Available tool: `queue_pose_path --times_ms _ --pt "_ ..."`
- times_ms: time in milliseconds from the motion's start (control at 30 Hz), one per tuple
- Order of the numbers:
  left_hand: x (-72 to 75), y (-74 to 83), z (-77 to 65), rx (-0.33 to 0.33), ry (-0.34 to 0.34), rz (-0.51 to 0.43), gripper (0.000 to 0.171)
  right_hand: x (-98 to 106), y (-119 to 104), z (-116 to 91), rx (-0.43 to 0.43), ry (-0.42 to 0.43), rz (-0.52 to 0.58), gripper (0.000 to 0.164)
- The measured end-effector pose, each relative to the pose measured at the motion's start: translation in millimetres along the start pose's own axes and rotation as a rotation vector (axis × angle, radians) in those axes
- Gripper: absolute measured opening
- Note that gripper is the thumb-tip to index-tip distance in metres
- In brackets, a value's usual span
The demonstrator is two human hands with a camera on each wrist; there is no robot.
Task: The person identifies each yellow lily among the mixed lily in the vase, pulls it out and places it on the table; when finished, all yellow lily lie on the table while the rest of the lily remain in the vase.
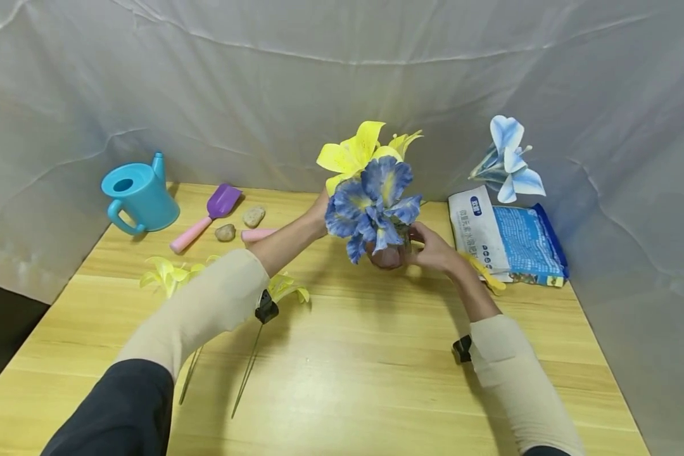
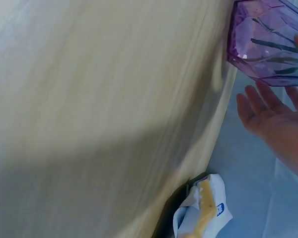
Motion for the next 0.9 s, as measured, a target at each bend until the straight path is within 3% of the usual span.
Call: queue_pose_path --times_ms 167,367,500,700,900 --pt "2.5 12.7 -5.1 -0.098 0.032 0.082 0.023 -3.6 -6.0 3.6 0.013 0.050 0.012 0.068" --pt "7.5 31.1 -5.3 -0.210 0.048 0.245 0.027 -3.1 -5.3 4.8 0.028 0.062 0.012 0.075" --pt "9.5 42.9 -6.8 -0.216 0.059 0.289 0.017 -2.7 -3.9 4.8 0.053 0.066 -0.001 0.072" --pt "11.0 61.4 -14.0 -0.269 0.053 0.342 0.016 -2.6 -3.0 5.7 0.083 0.071 0.019 0.070" --pt "6.7 62.0 -17.5 -0.246 0.069 0.457 0.014 -1.4 -2.4 5.1 0.059 0.078 -0.010 0.067"
Point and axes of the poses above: each hand's wrist, its own z-axis towards the middle knuckle, its own x-axis out of the back of the hand, y = z × x, the point moved 1 cm from there along z, towards the middle knuckle, and after that the axes turned 14 degrees about x, right-handed, at the moved point
